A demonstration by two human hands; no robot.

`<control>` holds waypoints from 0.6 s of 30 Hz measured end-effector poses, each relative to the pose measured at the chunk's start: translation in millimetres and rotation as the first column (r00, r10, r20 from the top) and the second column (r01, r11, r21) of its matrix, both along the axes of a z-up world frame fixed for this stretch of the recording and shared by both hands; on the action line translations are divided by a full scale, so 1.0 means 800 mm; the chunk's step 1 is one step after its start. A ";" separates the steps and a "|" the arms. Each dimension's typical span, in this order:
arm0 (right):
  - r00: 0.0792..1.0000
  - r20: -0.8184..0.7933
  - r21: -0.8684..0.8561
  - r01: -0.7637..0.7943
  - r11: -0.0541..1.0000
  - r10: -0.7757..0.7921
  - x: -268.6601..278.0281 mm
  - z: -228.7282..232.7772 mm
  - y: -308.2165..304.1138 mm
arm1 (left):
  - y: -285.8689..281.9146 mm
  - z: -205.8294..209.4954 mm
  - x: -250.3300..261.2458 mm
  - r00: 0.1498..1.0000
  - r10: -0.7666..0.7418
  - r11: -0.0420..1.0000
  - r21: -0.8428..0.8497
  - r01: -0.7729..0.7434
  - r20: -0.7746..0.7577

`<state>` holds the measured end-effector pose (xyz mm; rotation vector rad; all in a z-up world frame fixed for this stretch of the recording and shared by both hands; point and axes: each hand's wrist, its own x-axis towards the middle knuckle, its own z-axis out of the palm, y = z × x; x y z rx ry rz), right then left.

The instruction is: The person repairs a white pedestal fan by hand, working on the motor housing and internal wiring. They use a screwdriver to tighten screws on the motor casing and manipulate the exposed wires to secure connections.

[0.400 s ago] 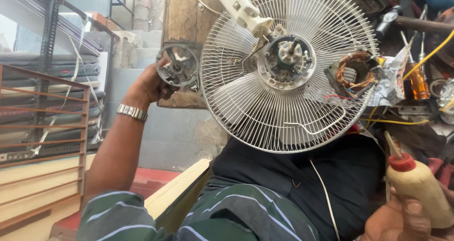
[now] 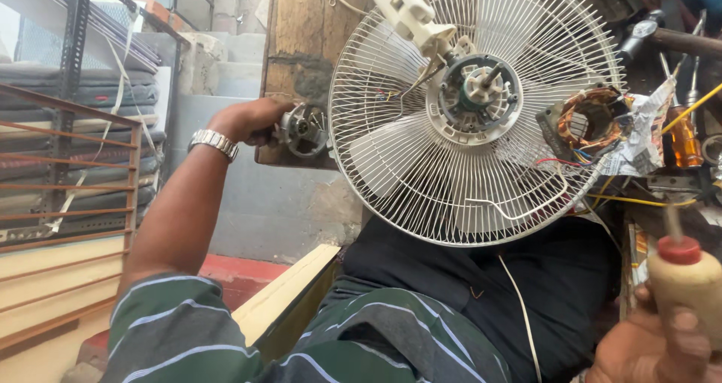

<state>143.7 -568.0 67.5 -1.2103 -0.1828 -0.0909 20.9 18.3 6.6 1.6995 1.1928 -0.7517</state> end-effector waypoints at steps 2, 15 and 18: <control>0.998 0.053 -0.015 -0.040 0.999 0.040 0.014 0.004 0.009 | -0.005 0.015 0.001 0.998 -0.007 0.999 0.031 0.005 0.065; 0.967 0.129 -0.356 0.252 0.900 -0.220 0.167 -0.070 -0.047 | -0.012 0.011 0.033 0.994 -0.040 0.952 0.297 0.069 -0.102; 0.967 0.229 -0.522 0.216 0.825 -0.108 0.209 -0.085 -0.050 | -0.011 0.014 0.035 0.986 -0.054 0.943 0.318 0.103 -0.159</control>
